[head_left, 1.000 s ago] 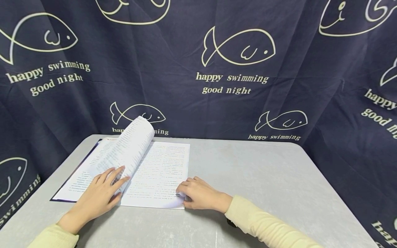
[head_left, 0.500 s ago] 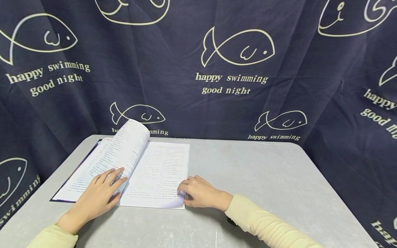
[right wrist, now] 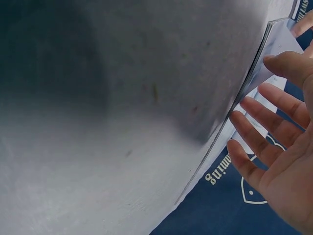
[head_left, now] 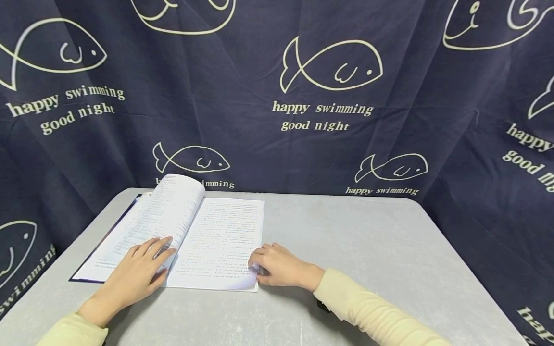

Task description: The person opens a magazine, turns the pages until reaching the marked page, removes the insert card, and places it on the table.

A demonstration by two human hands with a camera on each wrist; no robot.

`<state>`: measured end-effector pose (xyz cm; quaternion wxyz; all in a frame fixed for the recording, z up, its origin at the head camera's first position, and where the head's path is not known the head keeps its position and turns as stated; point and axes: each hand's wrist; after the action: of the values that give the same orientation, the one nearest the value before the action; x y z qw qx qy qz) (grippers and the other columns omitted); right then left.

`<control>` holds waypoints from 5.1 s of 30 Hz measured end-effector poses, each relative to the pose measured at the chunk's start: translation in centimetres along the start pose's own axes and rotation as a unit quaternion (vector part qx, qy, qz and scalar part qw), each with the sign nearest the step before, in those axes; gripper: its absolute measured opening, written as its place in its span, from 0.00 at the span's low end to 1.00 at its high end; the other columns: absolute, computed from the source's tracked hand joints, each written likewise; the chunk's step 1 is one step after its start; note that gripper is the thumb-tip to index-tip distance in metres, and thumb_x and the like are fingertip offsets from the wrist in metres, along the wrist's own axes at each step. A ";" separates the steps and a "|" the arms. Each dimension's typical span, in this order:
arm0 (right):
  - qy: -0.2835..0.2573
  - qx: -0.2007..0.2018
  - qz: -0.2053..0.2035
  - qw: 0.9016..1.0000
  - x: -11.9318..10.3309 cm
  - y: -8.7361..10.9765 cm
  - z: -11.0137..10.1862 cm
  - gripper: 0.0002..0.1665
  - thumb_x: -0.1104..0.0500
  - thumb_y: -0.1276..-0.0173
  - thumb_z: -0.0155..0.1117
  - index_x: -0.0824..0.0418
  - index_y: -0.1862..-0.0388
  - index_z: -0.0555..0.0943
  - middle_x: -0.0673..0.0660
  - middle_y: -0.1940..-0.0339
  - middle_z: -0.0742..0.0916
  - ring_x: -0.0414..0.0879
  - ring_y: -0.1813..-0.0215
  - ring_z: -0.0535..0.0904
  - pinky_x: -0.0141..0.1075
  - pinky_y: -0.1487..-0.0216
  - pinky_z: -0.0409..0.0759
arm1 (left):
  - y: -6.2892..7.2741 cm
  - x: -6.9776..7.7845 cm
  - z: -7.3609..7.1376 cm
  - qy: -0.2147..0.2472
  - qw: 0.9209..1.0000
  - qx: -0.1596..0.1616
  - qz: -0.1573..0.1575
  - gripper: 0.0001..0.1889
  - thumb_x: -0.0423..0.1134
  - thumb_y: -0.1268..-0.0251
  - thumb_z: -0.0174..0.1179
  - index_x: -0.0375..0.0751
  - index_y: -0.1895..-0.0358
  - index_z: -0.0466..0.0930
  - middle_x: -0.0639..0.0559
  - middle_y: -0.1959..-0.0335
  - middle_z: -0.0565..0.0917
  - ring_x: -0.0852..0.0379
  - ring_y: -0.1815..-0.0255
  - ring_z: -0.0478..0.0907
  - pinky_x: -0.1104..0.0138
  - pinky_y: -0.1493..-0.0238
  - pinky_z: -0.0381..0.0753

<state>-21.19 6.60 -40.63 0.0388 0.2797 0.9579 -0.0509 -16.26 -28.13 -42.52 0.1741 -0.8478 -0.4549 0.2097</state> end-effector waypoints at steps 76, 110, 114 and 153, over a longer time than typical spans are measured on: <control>0.007 0.173 0.006 0.985 0.1 -1.2 -1.0 0.04 0.54 0.40 0.61 0.50 0.69 0.82 0.42 0.70 0.85 0.36 0.68 0.77 0.27 0.68 0.66 | -0.4 1.1 -0.4 0.031 0.996 -0.078 -0.034 0.25 0.65 0.54 0.59 0.55 0.56 0.79 0.52 0.50 0.78 0.43 0.51 0.74 0.46 0.61 0.71; -0.023 0.182 0.041 0.982 0.4 -0.3 -1.0 0.29 0.55 0.42 0.62 0.58 0.41 0.69 0.52 0.40 0.75 0.43 0.44 0.73 0.37 0.45 0.73 | -0.4 0.8 -0.4 0.035 0.997 -0.063 -0.039 0.22 0.55 0.48 0.61 0.52 0.50 0.77 0.50 0.48 0.78 0.47 0.49 0.75 0.48 0.59 0.73; -0.014 0.163 0.045 0.985 0.3 -0.3 -0.9 0.29 0.54 0.41 0.62 0.57 0.40 0.69 0.51 0.40 0.76 0.43 0.43 0.73 0.38 0.45 0.73 | -0.4 0.7 -0.4 0.035 0.997 -0.057 -0.038 0.23 0.53 0.48 0.62 0.50 0.48 0.77 0.50 0.48 0.78 0.47 0.49 0.75 0.48 0.58 0.73; 0.006 0.000 0.042 0.999 -1.1 0.1 0.0 0.34 0.45 0.42 0.62 0.53 0.38 0.67 0.49 0.38 0.74 0.46 0.38 0.70 0.51 0.40 0.68 | -0.4 0.0 -0.5 0.021 0.998 0.010 -0.055 0.47 0.56 0.52 0.58 0.33 0.32 0.53 0.37 0.37 0.64 0.38 0.42 0.64 0.48 0.50 0.65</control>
<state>-20.16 6.12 -40.49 0.0350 0.3199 0.9456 -0.0478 -16.29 -27.99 -41.86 0.2030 -0.8241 -0.4949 0.1862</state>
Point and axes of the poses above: each hand's wrist, its own y-axis away from the middle knuckle, its own z-axis out of the palm, x = y × z
